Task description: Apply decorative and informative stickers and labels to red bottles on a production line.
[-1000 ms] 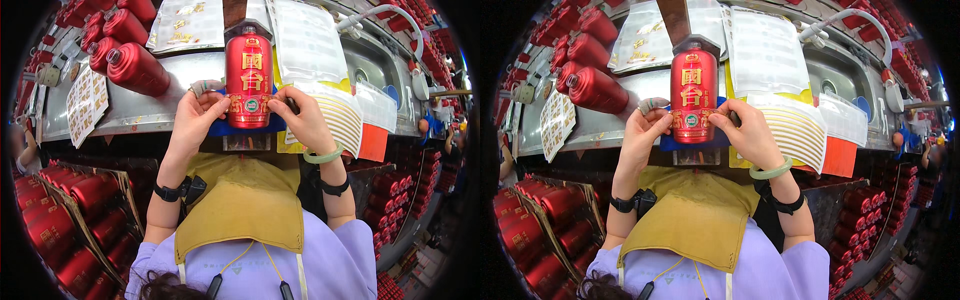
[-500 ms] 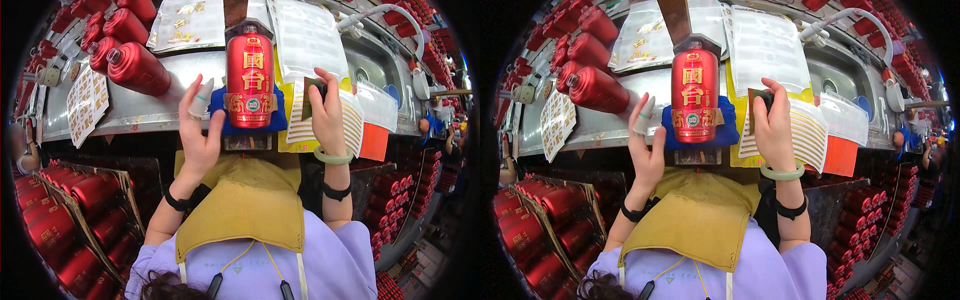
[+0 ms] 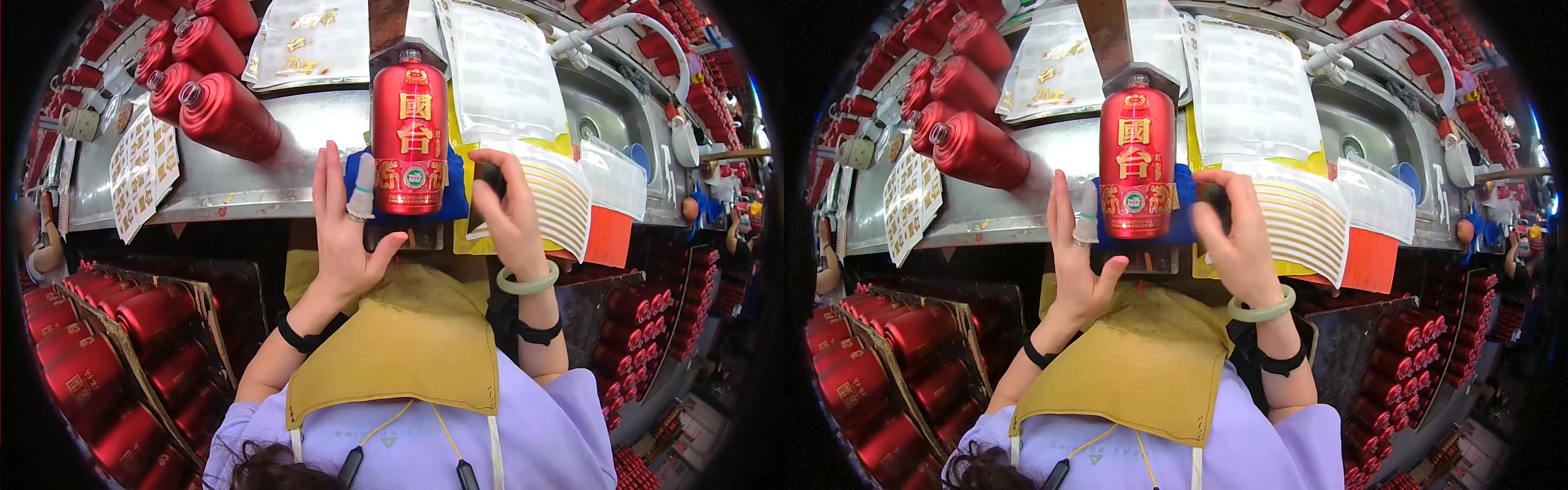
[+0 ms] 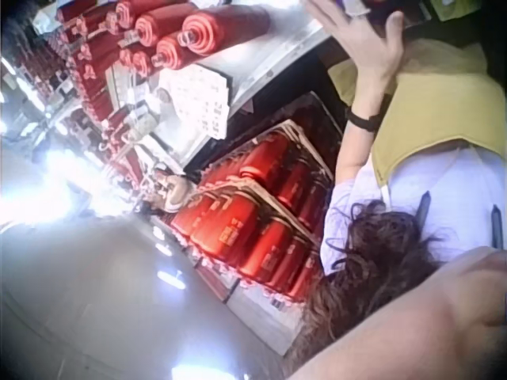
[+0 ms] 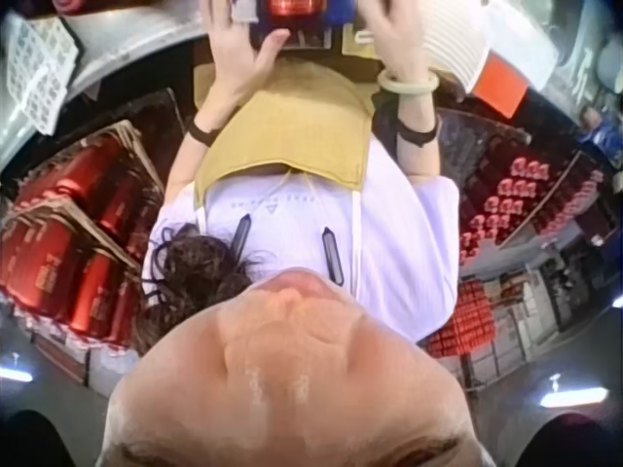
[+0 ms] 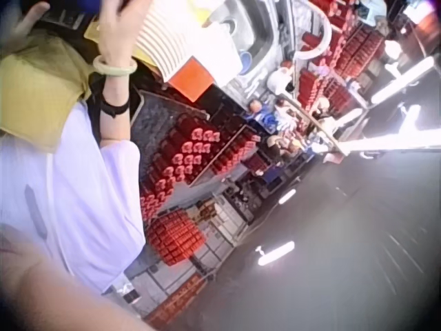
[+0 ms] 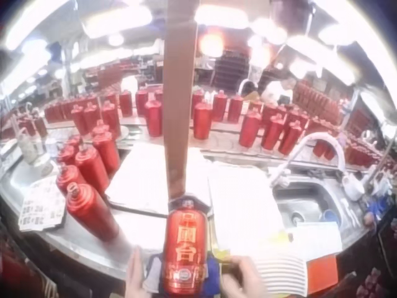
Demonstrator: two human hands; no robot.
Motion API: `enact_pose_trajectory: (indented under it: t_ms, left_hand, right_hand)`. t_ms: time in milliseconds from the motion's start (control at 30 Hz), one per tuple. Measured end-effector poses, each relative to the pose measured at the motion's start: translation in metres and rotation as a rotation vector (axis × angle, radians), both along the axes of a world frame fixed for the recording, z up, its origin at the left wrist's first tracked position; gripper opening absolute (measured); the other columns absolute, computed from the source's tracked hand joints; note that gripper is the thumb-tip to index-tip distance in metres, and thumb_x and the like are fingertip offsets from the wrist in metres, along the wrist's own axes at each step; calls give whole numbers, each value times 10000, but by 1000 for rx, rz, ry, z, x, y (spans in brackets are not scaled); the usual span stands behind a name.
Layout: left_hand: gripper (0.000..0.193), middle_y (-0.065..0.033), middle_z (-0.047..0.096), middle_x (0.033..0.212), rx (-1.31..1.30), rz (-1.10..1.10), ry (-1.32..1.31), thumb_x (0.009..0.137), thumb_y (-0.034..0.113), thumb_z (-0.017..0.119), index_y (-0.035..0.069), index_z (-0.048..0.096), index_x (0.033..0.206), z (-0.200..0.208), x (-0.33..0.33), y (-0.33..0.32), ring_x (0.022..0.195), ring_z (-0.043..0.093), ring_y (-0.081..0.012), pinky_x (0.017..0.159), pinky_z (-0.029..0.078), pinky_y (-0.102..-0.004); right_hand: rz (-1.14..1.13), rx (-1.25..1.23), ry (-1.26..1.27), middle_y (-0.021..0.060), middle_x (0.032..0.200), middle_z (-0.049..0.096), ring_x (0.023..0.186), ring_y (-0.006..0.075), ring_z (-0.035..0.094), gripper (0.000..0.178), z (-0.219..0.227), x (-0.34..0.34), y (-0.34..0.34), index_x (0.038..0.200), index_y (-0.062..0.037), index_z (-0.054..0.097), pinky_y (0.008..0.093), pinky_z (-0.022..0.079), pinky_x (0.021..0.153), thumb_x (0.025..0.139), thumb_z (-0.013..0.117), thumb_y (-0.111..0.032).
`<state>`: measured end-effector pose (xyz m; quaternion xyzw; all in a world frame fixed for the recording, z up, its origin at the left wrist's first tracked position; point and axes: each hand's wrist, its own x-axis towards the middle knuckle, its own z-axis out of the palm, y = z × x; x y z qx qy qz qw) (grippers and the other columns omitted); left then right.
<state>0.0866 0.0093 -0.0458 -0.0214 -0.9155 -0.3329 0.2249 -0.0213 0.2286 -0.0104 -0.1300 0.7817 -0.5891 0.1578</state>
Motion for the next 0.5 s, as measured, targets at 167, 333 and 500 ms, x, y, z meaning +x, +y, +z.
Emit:
enact_pose_trajectory:
  t_ms: [167, 333, 500]
  left_hand:
    - [757, -332, 178, 1680, 93, -19, -49, 781, 233, 753, 17, 540, 1474, -8, -3, 4, 1538, 170, -549, 1222, 226, -600]
    - [534, -304, 228, 1673, -41, -65, -79, 722, 202, 793, 53, 703, 1227, 2, -7, 7, 1513, 208, -560, 1208, 257, -611]
    - [829, -288, 330, 1621, 171, 129, -23, 720, 141, 884, 4, 505, 1444, 0, -9, 21, 1486, 318, -483, 1197, 324, -536]
  right_hand:
    - [24, 184, 567, 180, 1259, 543, 1112, 332, 599, 871, 0, 11, -42, 1440, 6, 522, 391, 501, 975, 698, 932, -194]
    - [45, 97, 634, 194, 1294, 546, 1163, 350, 609, 944, 10, 3, -35, 1456, 11, 526, 408, 526, 966, 642, 962, -184]
    - [71, 154, 593, 159, 1297, 556, 1137, 353, 613, 894, 31, 2, -33, 1420, -26, 581, 401, 539, 942, 623, 960, -169]
